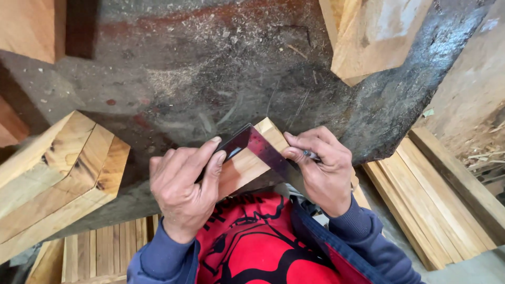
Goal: Marking wooden blocks with a square and pen for precision cutting
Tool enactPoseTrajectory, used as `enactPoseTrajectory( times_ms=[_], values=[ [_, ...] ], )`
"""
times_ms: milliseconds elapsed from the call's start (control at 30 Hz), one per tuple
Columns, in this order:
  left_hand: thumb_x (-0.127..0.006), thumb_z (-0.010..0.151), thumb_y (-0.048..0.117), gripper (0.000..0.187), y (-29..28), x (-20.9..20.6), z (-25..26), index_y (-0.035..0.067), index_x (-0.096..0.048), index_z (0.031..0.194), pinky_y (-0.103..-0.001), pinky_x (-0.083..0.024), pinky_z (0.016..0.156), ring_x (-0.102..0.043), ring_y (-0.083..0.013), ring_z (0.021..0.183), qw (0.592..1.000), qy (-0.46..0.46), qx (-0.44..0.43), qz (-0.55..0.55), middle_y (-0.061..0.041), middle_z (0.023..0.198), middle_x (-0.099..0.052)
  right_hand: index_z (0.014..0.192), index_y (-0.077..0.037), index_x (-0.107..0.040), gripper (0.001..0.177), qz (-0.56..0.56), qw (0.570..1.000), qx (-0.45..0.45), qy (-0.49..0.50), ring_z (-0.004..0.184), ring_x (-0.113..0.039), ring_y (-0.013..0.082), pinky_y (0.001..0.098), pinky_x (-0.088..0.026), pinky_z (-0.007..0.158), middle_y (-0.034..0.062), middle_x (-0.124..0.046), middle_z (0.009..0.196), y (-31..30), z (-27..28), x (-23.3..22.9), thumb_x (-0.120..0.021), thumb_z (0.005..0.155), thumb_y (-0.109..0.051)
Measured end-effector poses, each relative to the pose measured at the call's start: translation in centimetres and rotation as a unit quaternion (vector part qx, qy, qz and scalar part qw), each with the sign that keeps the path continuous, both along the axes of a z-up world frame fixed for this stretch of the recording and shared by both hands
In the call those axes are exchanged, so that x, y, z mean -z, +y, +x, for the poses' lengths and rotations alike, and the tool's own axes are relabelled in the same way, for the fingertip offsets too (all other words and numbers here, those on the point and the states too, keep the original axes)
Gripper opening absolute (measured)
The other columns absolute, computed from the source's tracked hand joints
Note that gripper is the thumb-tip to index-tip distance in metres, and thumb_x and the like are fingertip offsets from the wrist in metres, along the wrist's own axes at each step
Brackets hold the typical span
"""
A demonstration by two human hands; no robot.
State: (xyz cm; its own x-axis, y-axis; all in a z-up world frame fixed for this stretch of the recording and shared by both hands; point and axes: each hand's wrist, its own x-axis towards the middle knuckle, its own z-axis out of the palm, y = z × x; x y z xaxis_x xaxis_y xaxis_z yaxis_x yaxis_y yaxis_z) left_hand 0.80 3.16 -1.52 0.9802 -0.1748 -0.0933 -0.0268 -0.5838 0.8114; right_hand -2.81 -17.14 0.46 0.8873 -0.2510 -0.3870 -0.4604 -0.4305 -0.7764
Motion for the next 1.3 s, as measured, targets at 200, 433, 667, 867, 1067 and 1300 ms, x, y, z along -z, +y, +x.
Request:
enactPoseTrajectory(
  times_ms=[200,433,667,867,1067,1300],
  values=[
    [-0.063,0.085,0.016,0.013,-0.19,-0.15,0.28,0.009,-0.071,0.094,-0.029,-0.037,0.061,-0.053,-0.0207,0.054,1.000,0.005,-0.001,-0.009,-0.002,0.067,-0.059,0.087,-0.004,-0.070,0.012,-0.003,1.000,0.007,0.001,0.067,-0.062,0.0162,0.0261,-0.048,0.064,0.0109,-0.060,0.073,0.20,0.13,-0.01,-0.071,0.076,-0.008],
    [-0.067,0.082,0.017,0.014,-0.10,0.03,0.21,0.009,-0.071,0.093,-0.030,-0.037,0.061,-0.054,-0.0198,0.054,1.000,0.005,-0.007,-0.013,-0.001,0.068,-0.060,0.087,-0.005,-0.070,0.012,-0.007,1.000,-0.004,0.007,0.069,-0.063,0.0169,0.0268,-0.049,0.066,0.0108,-0.061,0.075,0.01,0.08,0.09,-0.071,0.076,-0.009],
    [-0.070,0.080,0.014,0.013,-0.22,-0.05,0.37,0.009,-0.071,0.092,-0.029,-0.037,0.061,-0.054,-0.0204,0.053,1.000,0.010,-0.010,-0.024,-0.002,0.067,-0.061,0.088,-0.004,-0.070,0.013,-0.019,1.000,-0.012,0.000,0.068,-0.063,0.0184,0.0299,-0.050,0.067,0.0127,-0.060,0.073,0.04,0.12,0.13,-0.072,0.076,-0.009],
    [-0.067,0.082,0.014,0.013,-0.20,-0.03,0.30,0.008,-0.070,0.093,-0.030,-0.036,0.061,-0.053,-0.0216,0.053,1.000,0.010,-0.005,-0.022,-0.003,0.067,-0.061,0.088,-0.005,-0.070,0.013,-0.013,1.000,-0.001,-0.002,0.068,-0.063,0.0181,0.0294,-0.049,0.067,0.0121,-0.060,0.073,0.10,0.04,0.15,-0.072,0.076,-0.009],
    [-0.066,0.083,0.015,0.013,-0.19,0.07,0.16,0.009,-0.070,0.093,-0.030,-0.036,0.061,-0.053,-0.0217,0.053,1.000,0.009,-0.004,-0.022,-0.003,0.068,-0.060,0.087,-0.005,-0.070,0.012,-0.017,1.000,0.000,0.001,0.067,-0.062,0.0170,0.0291,-0.049,0.065,0.0121,-0.060,0.073,0.15,0.13,0.02,-0.071,0.076,-0.010],
    [-0.066,0.083,0.016,0.015,-0.09,-0.07,0.32,0.009,-0.070,0.095,-0.030,-0.036,0.062,-0.053,-0.0216,0.054,1.000,0.017,0.000,-0.026,-0.003,0.069,-0.061,0.087,-0.005,-0.070,0.013,-0.011,1.000,0.010,0.004,0.067,-0.062,0.0172,0.0288,-0.049,0.066,0.0116,-0.060,0.072,0.24,0.17,0.10,-0.072,0.075,-0.009]
  ],
)
